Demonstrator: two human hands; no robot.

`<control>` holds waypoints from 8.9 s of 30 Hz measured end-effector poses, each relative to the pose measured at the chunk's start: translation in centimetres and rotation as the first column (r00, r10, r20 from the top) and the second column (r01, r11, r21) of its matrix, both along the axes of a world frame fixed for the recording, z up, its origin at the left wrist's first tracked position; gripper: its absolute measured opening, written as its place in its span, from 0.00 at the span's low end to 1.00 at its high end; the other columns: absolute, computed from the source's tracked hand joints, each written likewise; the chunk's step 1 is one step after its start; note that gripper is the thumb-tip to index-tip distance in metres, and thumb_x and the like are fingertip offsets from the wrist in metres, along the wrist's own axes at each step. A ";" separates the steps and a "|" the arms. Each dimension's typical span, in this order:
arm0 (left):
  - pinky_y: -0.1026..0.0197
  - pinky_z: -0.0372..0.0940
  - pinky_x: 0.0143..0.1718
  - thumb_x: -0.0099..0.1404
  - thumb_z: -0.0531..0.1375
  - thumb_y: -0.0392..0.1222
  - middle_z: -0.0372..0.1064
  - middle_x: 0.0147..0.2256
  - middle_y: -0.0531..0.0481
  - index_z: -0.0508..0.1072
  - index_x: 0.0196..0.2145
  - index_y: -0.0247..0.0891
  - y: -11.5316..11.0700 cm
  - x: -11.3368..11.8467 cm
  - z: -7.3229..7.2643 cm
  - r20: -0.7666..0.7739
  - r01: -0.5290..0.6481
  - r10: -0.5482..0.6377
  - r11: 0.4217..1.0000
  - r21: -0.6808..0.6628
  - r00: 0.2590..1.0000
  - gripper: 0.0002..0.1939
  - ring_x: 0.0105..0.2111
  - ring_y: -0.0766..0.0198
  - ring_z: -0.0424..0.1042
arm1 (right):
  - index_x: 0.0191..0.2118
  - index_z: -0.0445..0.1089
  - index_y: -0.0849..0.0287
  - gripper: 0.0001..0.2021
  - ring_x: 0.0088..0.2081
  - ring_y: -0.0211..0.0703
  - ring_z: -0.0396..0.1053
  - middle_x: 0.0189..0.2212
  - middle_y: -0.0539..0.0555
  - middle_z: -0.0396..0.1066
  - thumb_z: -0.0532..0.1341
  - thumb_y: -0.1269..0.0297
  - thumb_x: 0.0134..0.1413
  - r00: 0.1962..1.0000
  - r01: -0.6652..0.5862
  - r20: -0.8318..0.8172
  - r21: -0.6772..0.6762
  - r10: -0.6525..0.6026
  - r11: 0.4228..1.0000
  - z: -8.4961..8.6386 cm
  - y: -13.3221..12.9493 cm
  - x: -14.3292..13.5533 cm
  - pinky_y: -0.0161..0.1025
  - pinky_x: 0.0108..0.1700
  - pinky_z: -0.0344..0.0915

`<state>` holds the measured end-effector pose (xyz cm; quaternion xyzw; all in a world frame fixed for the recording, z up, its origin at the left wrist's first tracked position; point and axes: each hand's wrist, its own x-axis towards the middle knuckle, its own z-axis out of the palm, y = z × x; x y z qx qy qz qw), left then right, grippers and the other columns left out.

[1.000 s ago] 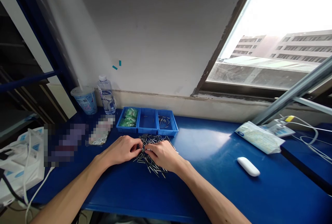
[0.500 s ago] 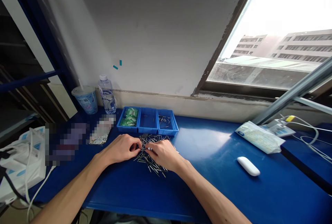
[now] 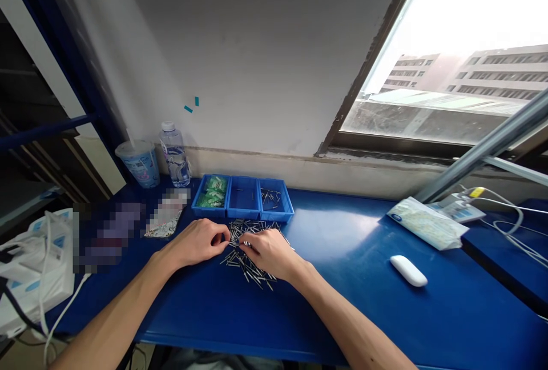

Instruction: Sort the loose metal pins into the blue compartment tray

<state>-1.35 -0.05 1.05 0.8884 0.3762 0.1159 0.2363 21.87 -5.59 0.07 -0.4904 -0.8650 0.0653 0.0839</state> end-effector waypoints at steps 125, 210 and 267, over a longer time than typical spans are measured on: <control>0.61 0.54 0.31 0.71 0.54 0.34 0.69 0.26 0.53 0.69 0.29 0.38 -1.2 1.6 -1.5 0.228 0.107 -0.136 0.985 0.137 0.964 0.12 0.27 0.64 0.68 | 0.44 0.65 0.58 0.05 0.30 0.39 0.72 0.34 0.51 0.75 0.55 0.65 0.77 0.958 -0.076 -0.243 0.294 0.151 0.953 -1.4 0.2 0.4 0.36 0.29 0.53; 0.62 0.58 0.32 0.71 0.55 0.33 0.72 0.27 0.52 0.76 0.34 0.39 -1.2 1.4 -1.0 0.276 0.085 -0.145 0.972 0.218 0.950 0.10 0.27 0.64 0.70 | 0.48 0.69 0.57 0.12 0.30 0.38 0.73 0.36 0.52 0.76 0.49 0.62 0.79 0.943 -0.029 -0.302 0.338 0.138 0.941 -1.8 0.0 0.2 0.36 0.33 0.60; 0.62 0.65 0.37 0.77 0.60 0.42 0.81 0.35 0.51 0.81 0.44 0.40 -1.1 1.3 -1.3 0.371 0.034 -0.129 0.967 0.251 0.919 0.10 0.33 0.62 0.78 | 0.40 0.69 0.57 0.13 0.27 0.37 0.66 0.30 0.50 0.72 0.49 0.68 0.77 0.917 -0.060 -0.360 0.302 0.172 0.951 -1.1 0.3 0.6 0.36 0.30 0.54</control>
